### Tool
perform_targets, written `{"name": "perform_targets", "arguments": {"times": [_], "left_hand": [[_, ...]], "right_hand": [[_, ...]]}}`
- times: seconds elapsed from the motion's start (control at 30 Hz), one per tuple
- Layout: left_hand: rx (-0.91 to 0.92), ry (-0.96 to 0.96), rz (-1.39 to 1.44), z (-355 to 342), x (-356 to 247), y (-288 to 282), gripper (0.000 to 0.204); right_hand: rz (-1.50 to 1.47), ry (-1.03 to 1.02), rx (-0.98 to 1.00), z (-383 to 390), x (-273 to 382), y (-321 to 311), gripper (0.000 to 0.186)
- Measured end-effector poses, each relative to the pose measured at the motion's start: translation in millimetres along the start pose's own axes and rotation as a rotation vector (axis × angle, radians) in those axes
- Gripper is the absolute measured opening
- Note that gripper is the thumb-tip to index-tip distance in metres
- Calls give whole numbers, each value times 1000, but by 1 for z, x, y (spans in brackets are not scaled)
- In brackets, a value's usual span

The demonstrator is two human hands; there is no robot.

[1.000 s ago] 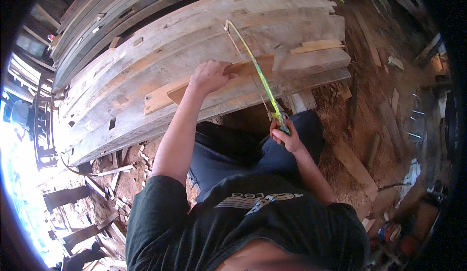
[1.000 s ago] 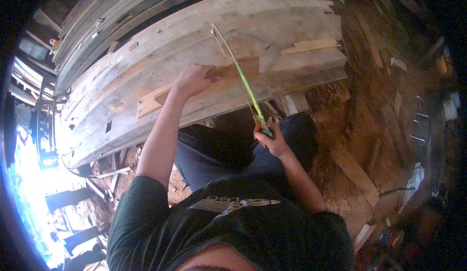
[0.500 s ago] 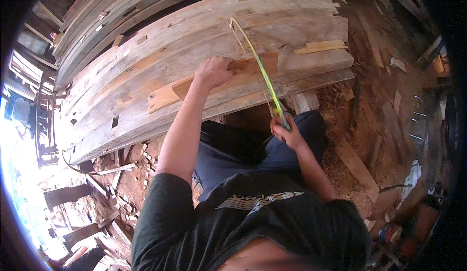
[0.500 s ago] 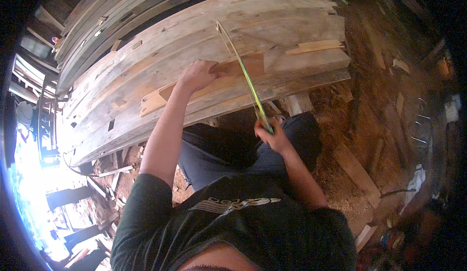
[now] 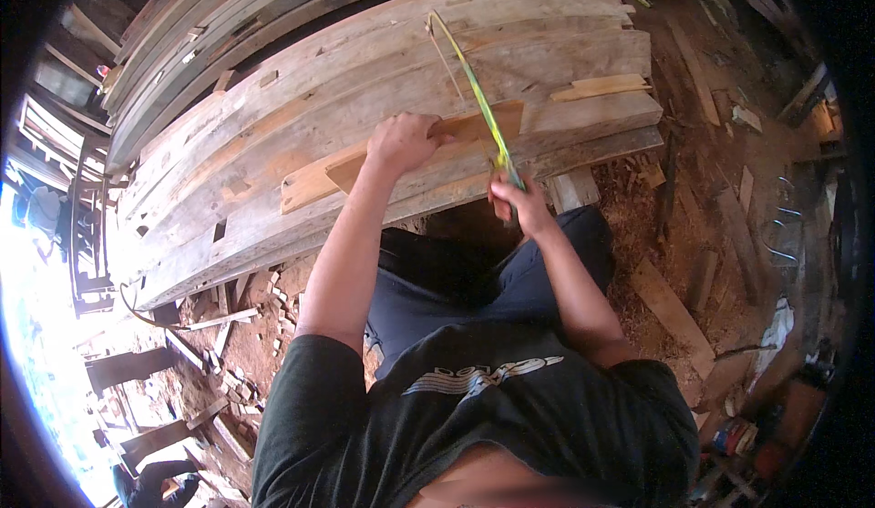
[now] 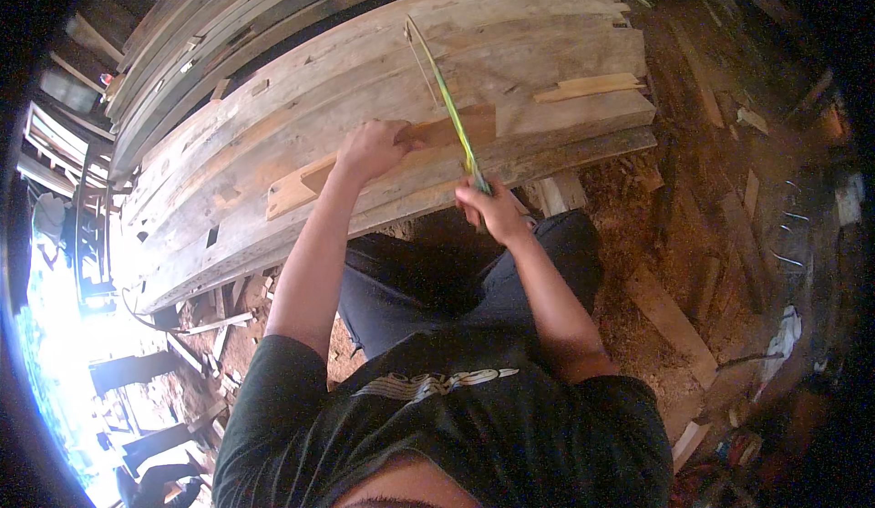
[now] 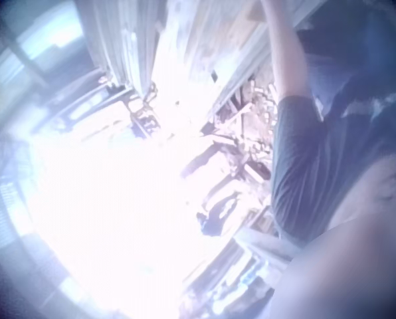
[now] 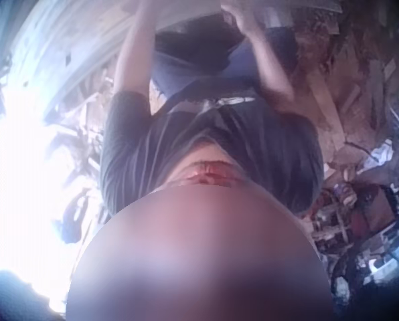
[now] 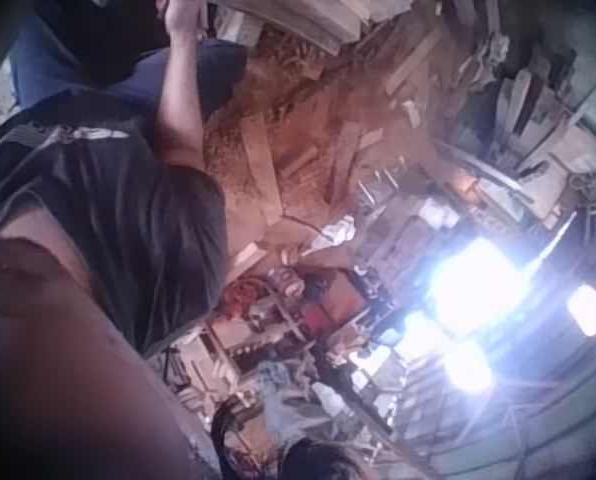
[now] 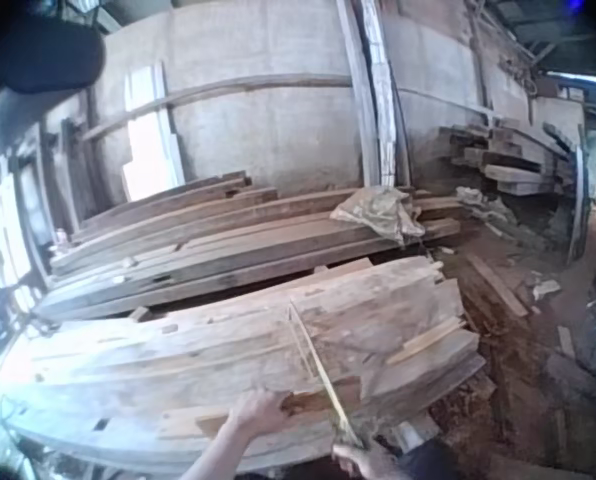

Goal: The person uses a hand saw to cut a small wooden plank resting on a larger wooden surface. They hold the plank steady with their left hand while sawing with their right hand, creating a straight cut through the wood.

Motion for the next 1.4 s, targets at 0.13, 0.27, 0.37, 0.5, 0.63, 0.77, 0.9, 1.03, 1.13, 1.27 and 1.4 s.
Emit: {"name": "perform_targets", "arguments": {"times": [0.13,0.27,0.37,0.5,0.63,0.77,0.9,1.03,1.13,1.27,1.4], "left_hand": [[57,34,-8,-14,8,4,46],[58,73,45,-13,7,10,45],[-43,76,8,-12,5,7,44],[-20,52,-2,-12,5,7,41],[-23,47,20,-15,7,7,41],[13,13,-24,-15,6,2,40],[8,22,-4,-6,-1,1,40],[2,36,-37,3,-3,11,40],[-33,38,-28,5,3,15,35],[-464,284,63,28,-11,-1,19],[-865,568,225,103,-72,-31,3]], "right_hand": [[102,25,-15,80,-16,4,17],[-77,41,90,101,-27,-10,15],[-86,44,69,83,-31,-17,15],[-92,-1,87,70,-37,-9,15],[-103,-38,34,75,-37,-7,16],[-83,-4,-15,78,-25,-13,18],[-51,-79,78,65,-3,-12,17],[-7,-79,51,35,6,-9,19],[22,-49,8,19,3,-5,20],[84,68,9,15,-3,-2,21],[304,190,-124,15,-3,-2,25]]}}
Point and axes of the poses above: each hand's wrist, its own z-axis away from the middle knuckle, its own y-axis out of the palm, x = y × z, the point moved 3 cm from there along -z, towards the middle knuckle, and after that the axes turned 7 degrees about x, right-handed, at the moved point
